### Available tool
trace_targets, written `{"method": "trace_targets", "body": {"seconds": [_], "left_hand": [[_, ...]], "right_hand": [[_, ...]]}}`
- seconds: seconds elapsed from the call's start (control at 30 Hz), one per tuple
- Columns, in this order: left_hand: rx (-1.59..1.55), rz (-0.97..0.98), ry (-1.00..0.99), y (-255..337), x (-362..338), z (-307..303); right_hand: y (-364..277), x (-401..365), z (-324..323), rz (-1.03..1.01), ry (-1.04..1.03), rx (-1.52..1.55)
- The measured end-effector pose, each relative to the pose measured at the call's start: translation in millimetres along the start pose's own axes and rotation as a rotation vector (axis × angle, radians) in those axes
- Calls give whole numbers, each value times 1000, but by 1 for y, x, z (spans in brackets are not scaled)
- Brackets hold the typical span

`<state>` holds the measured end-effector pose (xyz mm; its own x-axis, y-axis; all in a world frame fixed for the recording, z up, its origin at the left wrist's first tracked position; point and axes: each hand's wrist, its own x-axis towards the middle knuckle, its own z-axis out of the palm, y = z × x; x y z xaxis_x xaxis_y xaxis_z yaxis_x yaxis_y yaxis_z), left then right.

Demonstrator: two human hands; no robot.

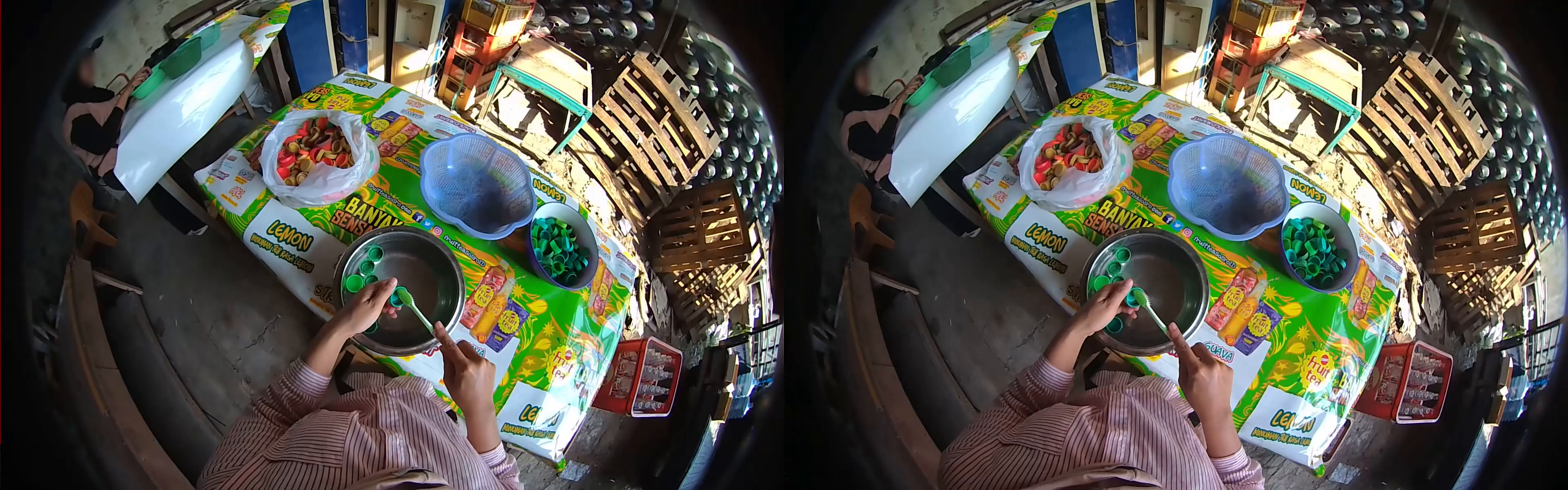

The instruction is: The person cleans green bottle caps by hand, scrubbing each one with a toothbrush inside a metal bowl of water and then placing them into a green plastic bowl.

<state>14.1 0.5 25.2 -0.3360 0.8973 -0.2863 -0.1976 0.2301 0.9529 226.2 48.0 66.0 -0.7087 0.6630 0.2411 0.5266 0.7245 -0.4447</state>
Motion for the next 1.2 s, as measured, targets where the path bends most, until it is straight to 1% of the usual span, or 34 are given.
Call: {"method": "trace_targets", "body": {"seconds": [0.03, 0.07, 0.1, 0.17, 0.2, 0.23, 0.27, 0.33, 0.4, 0.47, 0.5, 0.53, 0.63, 0.7, 0.73, 0.77, 0.8, 0.83, 0.87, 0.9, 0.93, 0.97, 1.0, 1.03, 1.07, 1.13, 1.17, 1.2], "left_hand": [[6, -50, 49, 5, -2, 2], [7, -51, 51, 5, -1, 0], [11, -38, 30, 5, 0, -1], [11, -23, 7, 5, 2, -3], [132, -30, -22, 6, 3, -6], [252, -38, -50, 7, 3, -8], [252, -37, -49, 8, 4, -9], [316, -66, -126, 12, 6, -10], [348, -82, -115, 20, 7, -10], [385, -99, -110, 23, 9, -12], [433, -85, -171, 24, 9, -15], [479, -71, -231, 24, 10, -15], [431, -101, -206, 21, 11, -11], [428, -100, -214, 24, 10, -11], [433, -71, -162, 25, 9, -9], [436, -42, -113, 24, 8, -8], [542, 91, -65, 17, 9, -7], [541, 94, -65, 12, 9, -5], [657, 279, -15, 6, 10, -2], [770, 462, 33, 3, 8, 0], [981, 454, 26, 0, 6, -1], [981, 453, 20, -2, 4, -1], [880, 462, 37, 9, 1, 3], [779, 468, 54, 15, -1, 5], [779, 466, 52, 15, -1, 5], [928, 614, 81, 15, 1, 4], [928, 615, 84, 15, -1, 3], [1035, 630, 78, 15, -4, 3]], "right_hand": [[0, 0, -1, -9, 6, -4], [2, 0, 0, -9, 13, 22], [2, 0, 1, -11, 13, 21], [3, 2, 1, -86, -33, 6], [4, 4, -1, -87, -32, 4], [6, 5, -3, -103, -28, -62], [7, 6, -5, -118, -25, -127], [8, 6, -8, -147, -13, -127], [9, 6, -10, -207, -25, -111], [14, 8, -8, -225, -25, -119], [16, 8, -7, -241, -27, -130], [17, 8, -9, -240, -26, -133], [19, 10, -13, -213, -1, -147], [17, 7, -17, -159, 53, -111], [15, 5, -23, -109, 30, -137], [16, 3, -20, -115, 29, -136], [18, 1, -16, -23, 62, -21], [21, -1, -12, 70, 95, 93], [23, -5, -5, 83, 87, 155], [24, -7, 4, 92, 40, 132], [24, -12, 7, 95, -21, 59], [23, -14, 8, 95, -81, -15], [22, -14, 8, 96, -79, -17], [20, -14, 7, 126, 16, 73], [18, -15, 7, 156, 110, 163], [19, -14, 14, 160, 113, 149], [20, -13, 17, 163, 115, 135], [19, -11, 8, 173, -102, 27]]}}
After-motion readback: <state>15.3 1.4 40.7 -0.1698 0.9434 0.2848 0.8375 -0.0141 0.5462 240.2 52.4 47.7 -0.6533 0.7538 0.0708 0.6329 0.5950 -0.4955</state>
